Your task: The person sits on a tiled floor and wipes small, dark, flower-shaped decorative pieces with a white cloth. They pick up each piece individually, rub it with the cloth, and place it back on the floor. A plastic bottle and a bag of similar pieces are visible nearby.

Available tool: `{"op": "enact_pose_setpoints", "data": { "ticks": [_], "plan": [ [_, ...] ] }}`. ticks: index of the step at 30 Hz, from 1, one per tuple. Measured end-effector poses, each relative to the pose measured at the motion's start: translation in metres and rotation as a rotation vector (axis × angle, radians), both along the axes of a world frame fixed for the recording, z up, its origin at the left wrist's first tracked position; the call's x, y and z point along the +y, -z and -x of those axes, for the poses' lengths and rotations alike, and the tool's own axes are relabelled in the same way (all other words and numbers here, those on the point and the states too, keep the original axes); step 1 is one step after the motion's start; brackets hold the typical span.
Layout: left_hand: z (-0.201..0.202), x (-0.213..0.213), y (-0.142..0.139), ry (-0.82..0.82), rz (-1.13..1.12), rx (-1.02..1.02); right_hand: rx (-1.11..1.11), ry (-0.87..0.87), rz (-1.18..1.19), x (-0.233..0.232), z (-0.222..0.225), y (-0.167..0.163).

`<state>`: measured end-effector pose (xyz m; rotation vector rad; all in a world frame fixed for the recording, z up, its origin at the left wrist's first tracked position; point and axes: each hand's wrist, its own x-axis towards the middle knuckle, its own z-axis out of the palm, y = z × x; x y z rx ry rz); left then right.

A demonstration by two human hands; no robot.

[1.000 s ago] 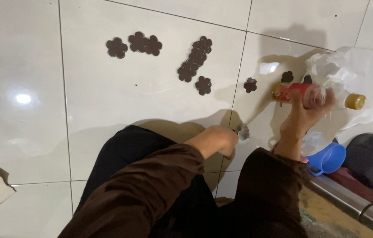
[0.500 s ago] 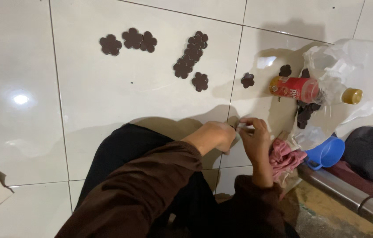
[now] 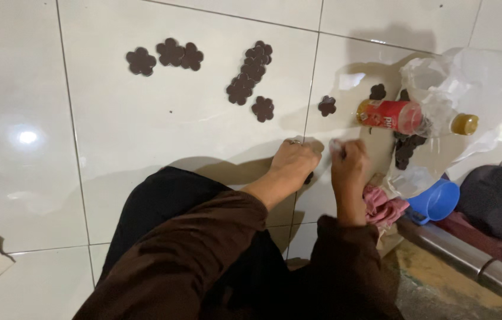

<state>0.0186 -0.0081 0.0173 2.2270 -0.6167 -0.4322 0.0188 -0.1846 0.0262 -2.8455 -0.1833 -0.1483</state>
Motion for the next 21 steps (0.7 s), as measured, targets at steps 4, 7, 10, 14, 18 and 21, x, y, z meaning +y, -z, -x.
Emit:
{"op": "enact_pose_setpoints", "data": {
  "ticks": [4,7,10,14,18,21],
  "plan": [
    [-0.001,-0.005,0.003,-0.089,0.027,-0.129,0.259,0.368,-0.474,-0.03,0.037,0.002],
    [-0.003,-0.008,0.006,-0.192,0.064,-0.151,0.277,0.474,-0.855,-0.036,0.059,0.01],
    [-0.005,-0.009,0.009,-0.176,0.049,-0.115,0.222,0.452,-0.631,-0.023,0.065,0.023],
    [-0.002,-0.009,0.012,-0.192,0.122,-0.095,0.013,0.182,-0.339,0.002,0.066,0.028],
    [0.0,-0.013,0.016,-0.224,0.05,-0.135,0.002,0.113,-0.207,0.013,0.072,0.02],
    [-0.002,-0.016,0.016,-0.203,0.028,-0.056,-0.007,0.12,-0.208,0.015,0.068,0.021]
  ]
}}
